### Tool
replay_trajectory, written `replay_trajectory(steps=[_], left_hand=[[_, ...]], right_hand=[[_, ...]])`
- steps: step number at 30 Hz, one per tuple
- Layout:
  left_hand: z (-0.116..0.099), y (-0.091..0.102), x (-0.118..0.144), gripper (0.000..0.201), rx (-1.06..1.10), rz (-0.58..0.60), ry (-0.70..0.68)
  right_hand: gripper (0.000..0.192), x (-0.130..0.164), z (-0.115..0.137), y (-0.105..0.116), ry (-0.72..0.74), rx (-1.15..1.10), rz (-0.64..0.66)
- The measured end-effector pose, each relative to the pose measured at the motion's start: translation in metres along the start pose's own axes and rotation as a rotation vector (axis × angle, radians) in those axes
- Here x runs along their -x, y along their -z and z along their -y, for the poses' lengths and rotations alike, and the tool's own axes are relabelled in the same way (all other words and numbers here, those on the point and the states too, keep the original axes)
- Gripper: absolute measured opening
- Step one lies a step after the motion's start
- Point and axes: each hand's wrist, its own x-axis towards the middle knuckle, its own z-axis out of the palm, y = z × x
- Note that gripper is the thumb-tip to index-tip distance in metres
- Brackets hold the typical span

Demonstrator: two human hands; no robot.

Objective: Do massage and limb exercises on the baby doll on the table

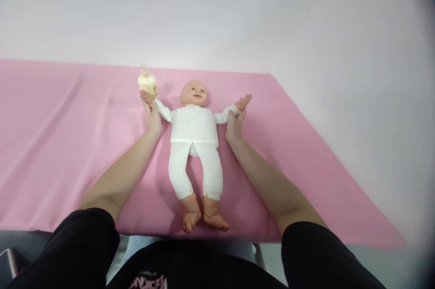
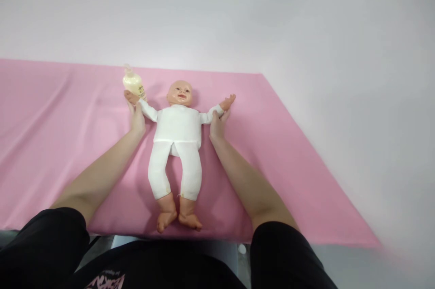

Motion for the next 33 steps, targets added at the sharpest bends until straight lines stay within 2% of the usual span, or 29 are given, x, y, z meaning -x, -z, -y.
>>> replay_trajectory(steps=[2,5,8,13,16,21,26,33], left_hand=[[-0.007,-0.003,0.005,0.073,0.010,0.018,0.007],[-0.021,-0.010,0.012,0.080,-0.033,0.170,-0.059],[-0.028,-0.013,0.015,0.081,-0.124,0.258,-0.121],[-0.023,-0.009,0.014,0.078,-0.105,0.152,-0.071],[-0.019,-0.008,0.012,0.072,-0.097,0.112,-0.063],[-0.013,-0.010,0.008,0.056,-0.208,0.138,-0.095],[-0.011,-0.011,0.006,0.046,-0.321,0.157,-0.029],[-0.014,-0.008,0.007,0.041,-0.345,0.193,0.075]], right_hand=[[0.071,0.003,0.008,0.000,0.079,0.004,0.087],[0.073,0.006,0.017,0.000,0.036,0.029,0.192],[0.075,0.009,0.020,0.000,0.008,0.062,0.202],[0.075,0.007,0.019,0.002,-0.022,-0.027,0.121],[0.069,0.005,0.018,0.003,-0.035,-0.011,0.126],[0.064,0.002,0.015,0.004,-0.119,0.103,0.205],[0.064,-0.004,0.010,0.004,-0.130,0.149,0.263],[0.059,-0.003,0.012,0.003,-0.144,0.128,0.322]])
